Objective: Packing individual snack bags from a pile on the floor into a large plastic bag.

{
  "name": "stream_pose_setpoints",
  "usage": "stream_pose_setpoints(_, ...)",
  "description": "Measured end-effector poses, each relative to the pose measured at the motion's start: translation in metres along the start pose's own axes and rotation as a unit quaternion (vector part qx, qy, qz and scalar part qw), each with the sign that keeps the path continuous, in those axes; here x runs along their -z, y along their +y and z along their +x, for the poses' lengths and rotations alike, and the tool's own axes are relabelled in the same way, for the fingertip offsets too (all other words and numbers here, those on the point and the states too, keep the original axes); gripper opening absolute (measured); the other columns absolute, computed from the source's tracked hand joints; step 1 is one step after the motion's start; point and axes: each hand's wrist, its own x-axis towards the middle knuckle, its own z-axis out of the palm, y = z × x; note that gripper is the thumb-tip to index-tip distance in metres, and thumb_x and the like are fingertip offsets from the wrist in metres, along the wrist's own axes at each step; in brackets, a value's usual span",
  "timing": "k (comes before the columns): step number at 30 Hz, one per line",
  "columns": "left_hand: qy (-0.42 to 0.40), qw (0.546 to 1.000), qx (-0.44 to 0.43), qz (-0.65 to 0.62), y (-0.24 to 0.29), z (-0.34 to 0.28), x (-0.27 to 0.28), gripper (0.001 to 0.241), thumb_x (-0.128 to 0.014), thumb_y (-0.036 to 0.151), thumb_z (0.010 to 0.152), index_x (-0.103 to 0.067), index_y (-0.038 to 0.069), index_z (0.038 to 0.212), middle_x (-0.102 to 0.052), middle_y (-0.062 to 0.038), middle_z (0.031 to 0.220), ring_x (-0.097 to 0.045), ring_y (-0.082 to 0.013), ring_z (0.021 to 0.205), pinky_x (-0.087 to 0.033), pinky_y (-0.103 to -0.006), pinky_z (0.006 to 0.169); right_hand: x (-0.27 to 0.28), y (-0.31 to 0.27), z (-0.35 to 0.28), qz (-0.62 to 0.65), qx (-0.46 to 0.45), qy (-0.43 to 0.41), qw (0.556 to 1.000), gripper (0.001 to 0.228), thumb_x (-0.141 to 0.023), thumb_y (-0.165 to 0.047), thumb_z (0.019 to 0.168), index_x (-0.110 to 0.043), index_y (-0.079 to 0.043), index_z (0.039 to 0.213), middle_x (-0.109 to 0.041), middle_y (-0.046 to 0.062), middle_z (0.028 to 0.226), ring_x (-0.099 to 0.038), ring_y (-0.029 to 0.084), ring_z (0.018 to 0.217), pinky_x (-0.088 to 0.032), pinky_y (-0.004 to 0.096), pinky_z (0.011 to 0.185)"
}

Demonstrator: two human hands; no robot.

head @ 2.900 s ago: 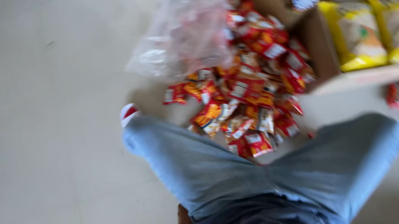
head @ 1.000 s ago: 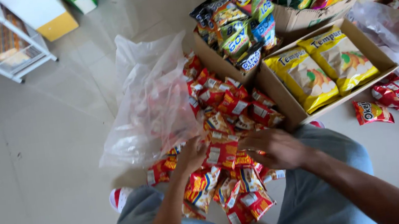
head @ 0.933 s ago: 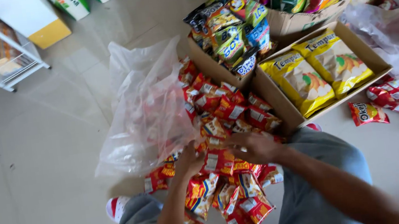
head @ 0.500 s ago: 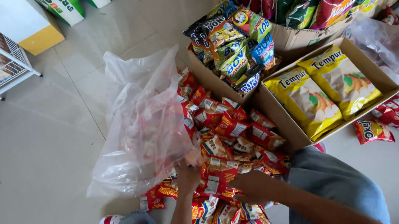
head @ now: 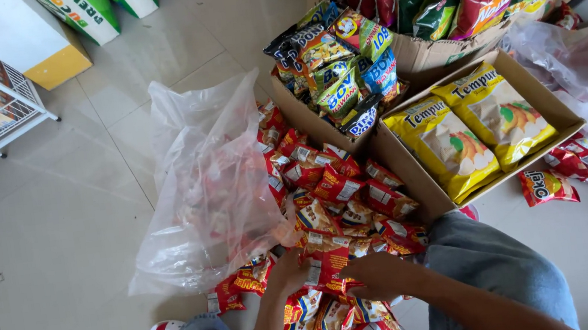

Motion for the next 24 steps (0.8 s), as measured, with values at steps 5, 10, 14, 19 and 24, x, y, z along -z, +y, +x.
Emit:
stream_pose_setpoints(5, 0.009, 1.0, 0.007, 0.002, 0.009, -0.005, 0.01, 0.045, -0.057, 0.037, 0.097, -0.059, 0.011, 0.135, -0.067, -0.02, 0.127, -0.065, -0.0373, 0.119, -0.051, -0.0484, 0.1, 0.008, -0.005, -0.003, 0.005, -0.002, -0.013, 1.0, 0.045, -0.06, -0.041, 0.1, -0.058, -0.011, 0.133, -0.064, 0.012, 0.122, -0.064, 0.032, 0.112, -0.052, 0.048, 0.089)
stream_pose_setpoints(10, 0.158, 0.966, 0.098, -0.182, 0.0, 0.006, 0.006, 0.078, -0.062, 0.035, 0.091, -0.028, 0.009, 0.156, -0.071, -0.027, 0.118, -0.07, -0.0391, 0.11, -0.053, -0.0471, 0.097, 0.003, 0.002, -0.007, 0.033, 0.012, 0.002, 0.999, 0.048, -0.06, -0.042, 0.1, -0.058, -0.01, 0.136, -0.064, 0.013, 0.122, -0.064, 0.034, 0.111, -0.052, 0.049, 0.09)
stream_pose_setpoints(14, 0.266, 0.924, 0.116, -0.249, -0.058, 0.042, -0.019, 0.089, -0.067, 0.034, 0.09, -0.015, 0.002, 0.155, -0.064, -0.028, 0.124, -0.063, -0.0446, 0.112, -0.049, -0.0511, 0.094, 0.005, 0.003, -0.009, 0.024, 0.008, 0.009, 1.0, 0.048, -0.06, -0.042, 0.1, -0.058, -0.01, 0.136, -0.064, 0.014, 0.121, -0.064, 0.035, 0.112, -0.052, 0.049, 0.09)
stream_pose_setpoints(19, 0.218, 0.905, 0.183, -0.316, -0.085, 0.065, -0.026, 0.07, -0.071, 0.037, 0.087, -0.042, 0.011, 0.146, -0.069, -0.021, 0.119, -0.069, -0.0342, 0.102, -0.053, -0.048, 0.086, -0.008, 0.013, -0.007, 0.014, 0.016, 0.033, 0.999, 0.049, -0.061, -0.041, 0.097, -0.059, -0.012, 0.137, -0.064, 0.015, 0.126, -0.063, 0.036, 0.115, -0.052, 0.05, 0.09)
stream_pose_setpoints(24, 0.248, 0.942, 0.121, -0.19, -0.088, 0.069, -0.014, 0.042, -0.065, 0.036, 0.096, -0.072, 0.004, 0.123, -0.075, -0.02, 0.113, -0.071, -0.0351, 0.098, -0.054, -0.0465, 0.086, -0.01, 0.012, -0.005, 0.001, -0.006, 0.041, 0.999, 0.049, -0.063, -0.042, 0.097, -0.061, -0.011, 0.135, -0.065, 0.016, 0.126, -0.064, 0.037, 0.114, -0.052, 0.051, 0.091)
